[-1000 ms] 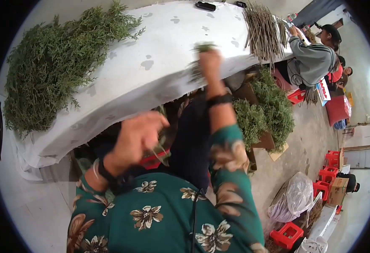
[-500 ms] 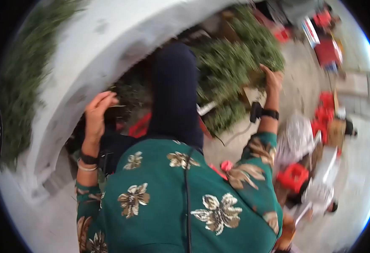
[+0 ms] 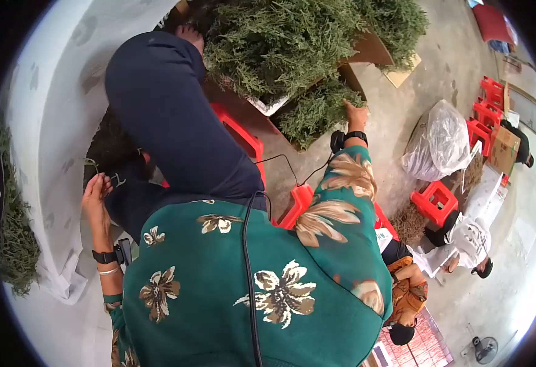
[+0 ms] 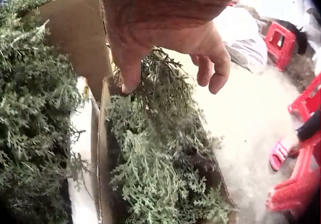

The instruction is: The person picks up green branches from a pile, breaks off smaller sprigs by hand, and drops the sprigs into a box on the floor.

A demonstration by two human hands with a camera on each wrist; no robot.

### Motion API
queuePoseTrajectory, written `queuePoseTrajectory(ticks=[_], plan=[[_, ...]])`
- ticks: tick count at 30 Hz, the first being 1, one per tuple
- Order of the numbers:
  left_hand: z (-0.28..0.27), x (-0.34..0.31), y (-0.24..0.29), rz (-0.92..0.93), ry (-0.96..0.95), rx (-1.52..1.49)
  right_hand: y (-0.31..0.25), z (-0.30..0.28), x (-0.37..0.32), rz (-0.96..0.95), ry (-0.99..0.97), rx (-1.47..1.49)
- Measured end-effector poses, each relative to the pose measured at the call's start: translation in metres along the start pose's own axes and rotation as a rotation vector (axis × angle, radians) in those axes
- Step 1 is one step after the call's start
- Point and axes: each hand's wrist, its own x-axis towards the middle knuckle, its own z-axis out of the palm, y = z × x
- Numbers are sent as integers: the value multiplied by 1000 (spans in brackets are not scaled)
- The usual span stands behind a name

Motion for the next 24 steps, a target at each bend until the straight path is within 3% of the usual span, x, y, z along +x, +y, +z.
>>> queuePoseTrajectory(ticks=[3,6,8,9,11,12,13,15,18,19,20,24], plan=[[0,-9,10,-28,45,-4,3,43,-15,77,-45,-109],[9,-12,21,-45,123,29,5,98,-25,295,45,-30],[13,-13,25,-43,137,66,22,139,-32,218,-73,-82],[16,-15,29,-26,149,107,32,162,-34,15,-226,-172],[27,-18,38,9,191,186,58,212,-33,-828,-476,-500],[36,-18,44,28,221,223,67,234,-34,-1232,-474,-545],[37,-12,42,49,232,229,75,244,-32,-1504,-439,-539],[35,2,33,77,253,236,79,251,-28,-1600,-533,-269],[35,29,14,92,269,191,55,221,-44,-1504,-603,-381],[35,39,4,96,256,143,41,199,-48,-617,-883,-116],[38,46,-1,107,265,182,46,186,-54,-482,-834,-76],[27,79,-43,213,129,31,67,133,-58,-620,-533,-178]])
